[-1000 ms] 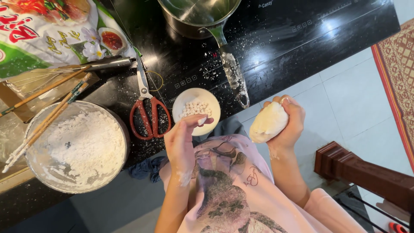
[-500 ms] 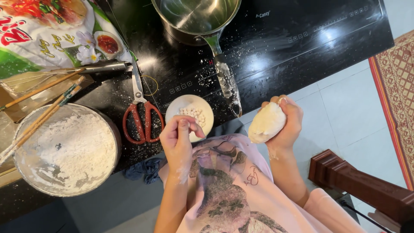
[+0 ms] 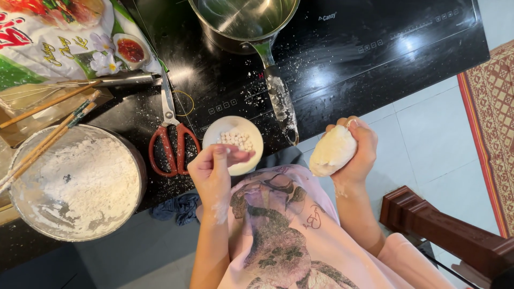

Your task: The person pinches off a piece of dough, presses small white pearls into it, and folds the dough over to roll it into a ball.

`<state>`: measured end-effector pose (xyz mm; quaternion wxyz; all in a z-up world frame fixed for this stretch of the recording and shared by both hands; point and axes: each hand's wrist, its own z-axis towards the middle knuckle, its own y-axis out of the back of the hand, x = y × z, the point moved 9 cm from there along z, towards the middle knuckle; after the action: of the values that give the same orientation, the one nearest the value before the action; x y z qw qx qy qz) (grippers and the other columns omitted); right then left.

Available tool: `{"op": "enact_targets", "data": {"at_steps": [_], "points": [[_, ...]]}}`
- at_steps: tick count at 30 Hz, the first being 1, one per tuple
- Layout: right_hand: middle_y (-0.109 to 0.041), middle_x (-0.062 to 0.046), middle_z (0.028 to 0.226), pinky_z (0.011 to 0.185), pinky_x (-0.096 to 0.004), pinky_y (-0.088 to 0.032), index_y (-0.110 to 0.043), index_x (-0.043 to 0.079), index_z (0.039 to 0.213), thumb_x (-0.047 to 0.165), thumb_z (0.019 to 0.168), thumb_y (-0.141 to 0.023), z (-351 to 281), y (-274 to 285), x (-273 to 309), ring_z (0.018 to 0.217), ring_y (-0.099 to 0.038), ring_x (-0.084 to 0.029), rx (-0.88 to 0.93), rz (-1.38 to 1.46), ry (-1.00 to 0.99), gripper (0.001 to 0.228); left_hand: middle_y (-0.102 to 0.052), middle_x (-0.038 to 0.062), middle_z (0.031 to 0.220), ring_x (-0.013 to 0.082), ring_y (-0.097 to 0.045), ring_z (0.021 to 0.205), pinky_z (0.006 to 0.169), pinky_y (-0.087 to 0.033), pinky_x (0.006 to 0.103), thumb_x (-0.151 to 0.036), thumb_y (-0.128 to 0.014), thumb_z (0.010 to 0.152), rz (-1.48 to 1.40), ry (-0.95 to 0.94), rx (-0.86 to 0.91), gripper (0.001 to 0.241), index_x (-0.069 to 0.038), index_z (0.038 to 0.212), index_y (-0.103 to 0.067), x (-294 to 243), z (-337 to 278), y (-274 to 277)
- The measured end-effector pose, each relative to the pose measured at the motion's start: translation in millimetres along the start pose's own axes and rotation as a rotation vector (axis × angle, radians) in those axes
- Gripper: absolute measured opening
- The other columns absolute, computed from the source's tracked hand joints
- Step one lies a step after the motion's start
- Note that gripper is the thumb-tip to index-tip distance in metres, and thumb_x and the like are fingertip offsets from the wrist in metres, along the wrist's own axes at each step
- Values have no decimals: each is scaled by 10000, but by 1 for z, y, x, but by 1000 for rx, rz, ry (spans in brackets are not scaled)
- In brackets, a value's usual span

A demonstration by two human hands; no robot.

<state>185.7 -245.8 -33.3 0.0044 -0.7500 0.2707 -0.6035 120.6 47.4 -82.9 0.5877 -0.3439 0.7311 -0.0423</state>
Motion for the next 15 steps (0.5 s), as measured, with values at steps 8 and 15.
{"op": "enact_targets", "data": {"at_steps": [8, 15], "points": [[-474, -81, 750, 616, -357, -433, -494, 52, 789, 174, 965, -502, -8, -7, -6, 699, -507, -218, 108, 65, 10, 214, -748, 192, 962, 264, -758, 887, 820, -615, 357, 19, -716, 934, 73, -52, 66, 111, 113, 989, -692, -11, 1, -1], [-457, -86, 731, 590, -354, -403, -452, 66, 755, 170, 978, -499, -18, -12, -13, 675, -463, -212, 145, 94, 18, 250, -779, 208, 885, 237, -769, 810, 779, -640, 336, 34, -694, 946, 258, 22, 104, 112, 137, 972, -730, 6, -2, 18]]}}
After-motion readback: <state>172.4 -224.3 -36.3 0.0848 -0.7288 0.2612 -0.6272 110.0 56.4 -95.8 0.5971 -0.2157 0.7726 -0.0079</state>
